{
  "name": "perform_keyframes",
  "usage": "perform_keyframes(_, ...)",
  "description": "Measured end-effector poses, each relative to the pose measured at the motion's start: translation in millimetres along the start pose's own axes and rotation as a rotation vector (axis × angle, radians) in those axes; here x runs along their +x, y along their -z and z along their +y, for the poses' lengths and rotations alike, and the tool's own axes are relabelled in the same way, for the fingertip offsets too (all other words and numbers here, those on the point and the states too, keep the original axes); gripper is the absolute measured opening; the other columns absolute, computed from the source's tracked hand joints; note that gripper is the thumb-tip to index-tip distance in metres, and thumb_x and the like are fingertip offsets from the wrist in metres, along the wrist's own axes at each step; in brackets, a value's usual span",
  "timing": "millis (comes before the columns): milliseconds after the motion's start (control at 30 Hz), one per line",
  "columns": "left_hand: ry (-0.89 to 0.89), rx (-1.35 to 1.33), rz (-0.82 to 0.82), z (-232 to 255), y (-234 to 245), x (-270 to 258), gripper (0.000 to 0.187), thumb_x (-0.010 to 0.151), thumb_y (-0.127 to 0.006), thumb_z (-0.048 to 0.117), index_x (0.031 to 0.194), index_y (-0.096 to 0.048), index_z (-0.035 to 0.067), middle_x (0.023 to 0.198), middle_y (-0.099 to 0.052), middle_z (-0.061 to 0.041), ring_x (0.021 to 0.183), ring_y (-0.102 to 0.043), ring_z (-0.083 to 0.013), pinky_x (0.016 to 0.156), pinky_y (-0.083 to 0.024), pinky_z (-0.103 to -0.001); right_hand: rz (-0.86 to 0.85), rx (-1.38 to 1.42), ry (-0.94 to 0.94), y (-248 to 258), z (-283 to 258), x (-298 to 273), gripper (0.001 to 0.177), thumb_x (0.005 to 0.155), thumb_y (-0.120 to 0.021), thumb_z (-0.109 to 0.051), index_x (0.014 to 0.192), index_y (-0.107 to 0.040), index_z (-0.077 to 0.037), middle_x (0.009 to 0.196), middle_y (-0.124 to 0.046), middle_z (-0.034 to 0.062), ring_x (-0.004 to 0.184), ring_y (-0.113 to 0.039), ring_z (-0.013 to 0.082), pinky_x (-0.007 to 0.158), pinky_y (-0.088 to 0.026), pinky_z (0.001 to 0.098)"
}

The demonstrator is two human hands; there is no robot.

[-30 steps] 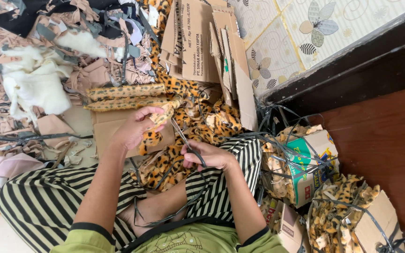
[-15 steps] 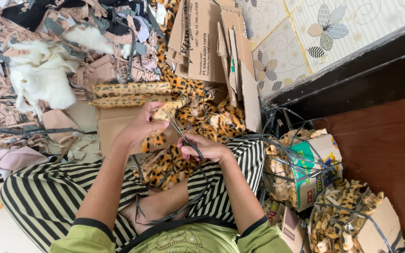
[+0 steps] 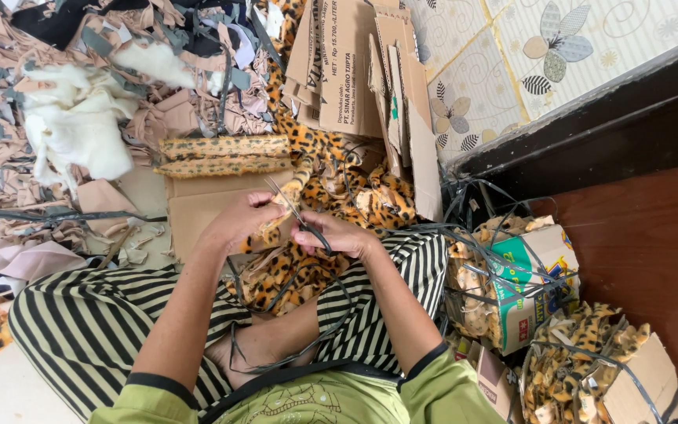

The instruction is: The person sits on the floor and folds a piece of beige fabric, then places it aside. They then use scissors to cut a leopard-print fabric into strips, stacking the cut pieces on a cardboard sheet.

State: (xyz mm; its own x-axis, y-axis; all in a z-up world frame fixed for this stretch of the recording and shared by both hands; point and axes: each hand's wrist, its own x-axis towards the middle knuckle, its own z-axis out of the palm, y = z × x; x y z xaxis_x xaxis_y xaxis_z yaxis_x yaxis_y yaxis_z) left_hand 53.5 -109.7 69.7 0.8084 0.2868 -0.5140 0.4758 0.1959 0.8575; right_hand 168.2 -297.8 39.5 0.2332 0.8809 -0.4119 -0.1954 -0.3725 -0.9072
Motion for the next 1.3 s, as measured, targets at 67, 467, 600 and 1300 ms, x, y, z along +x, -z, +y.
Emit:
perform_keyframes(67, -0.037, -0.041, -0.017, -23, 7, 20, 0.054, 0.074, -0.083, 0.021, 0.121, -0.069, -0.002, 0.111, -0.069, -0.015, 0.094, -0.067, -0.0195, 0.082, -0.056, -0.033, 0.024, 0.006, -0.004, 1, 2, -2, 0.04, 0.086, -0.081, -0.04, 0.102, -0.065, -0.008, 0.068, -0.065, 0.0074, 0.065, -0.063, 0.0144, 0.052, -0.046, 0.0221)
perform_keyframes(467, -0.022, -0.087, 0.01, -16, 0, 15, 0.059, 0.076, -0.082, 0.023, 0.125, -0.066, -0.007, 0.109, -0.073, -0.02, 0.093, -0.069, -0.0223, 0.079, -0.058, -0.037, -0.001, -0.076, 0.008, 1, -14, -7, 0.04, 0.084, -0.083, -0.039, 0.102, -0.067, -0.007, 0.072, -0.064, 0.0085, 0.068, -0.063, 0.0155, 0.062, -0.053, 0.0269)
perform_keyframes(600, -0.047, -0.003, -0.006, -6, 0, 14, 0.069, 0.071, -0.083, 0.022, 0.129, -0.064, -0.01, 0.109, -0.072, -0.02, 0.095, -0.069, -0.0231, 0.083, -0.057, -0.039, 0.02, -0.161, 0.043, 15, 10, 4, 0.041, 0.086, -0.082, -0.041, 0.106, -0.069, -0.008, 0.078, -0.066, 0.0088, 0.073, -0.064, 0.016, 0.066, -0.053, 0.0281)
perform_keyframes(1300, -0.054, -0.024, -0.074, -5, -2, 4, 0.059, 0.084, -0.078, 0.028, 0.127, -0.065, -0.01, 0.103, -0.073, -0.018, 0.083, -0.063, -0.018, 0.076, -0.056, -0.035, 0.073, -0.193, -0.083, 10, 6, -4, 0.037, 0.081, -0.087, -0.039, 0.096, -0.071, -0.009, 0.061, -0.065, 0.0077, 0.056, -0.065, 0.0149, 0.056, -0.049, 0.0221)
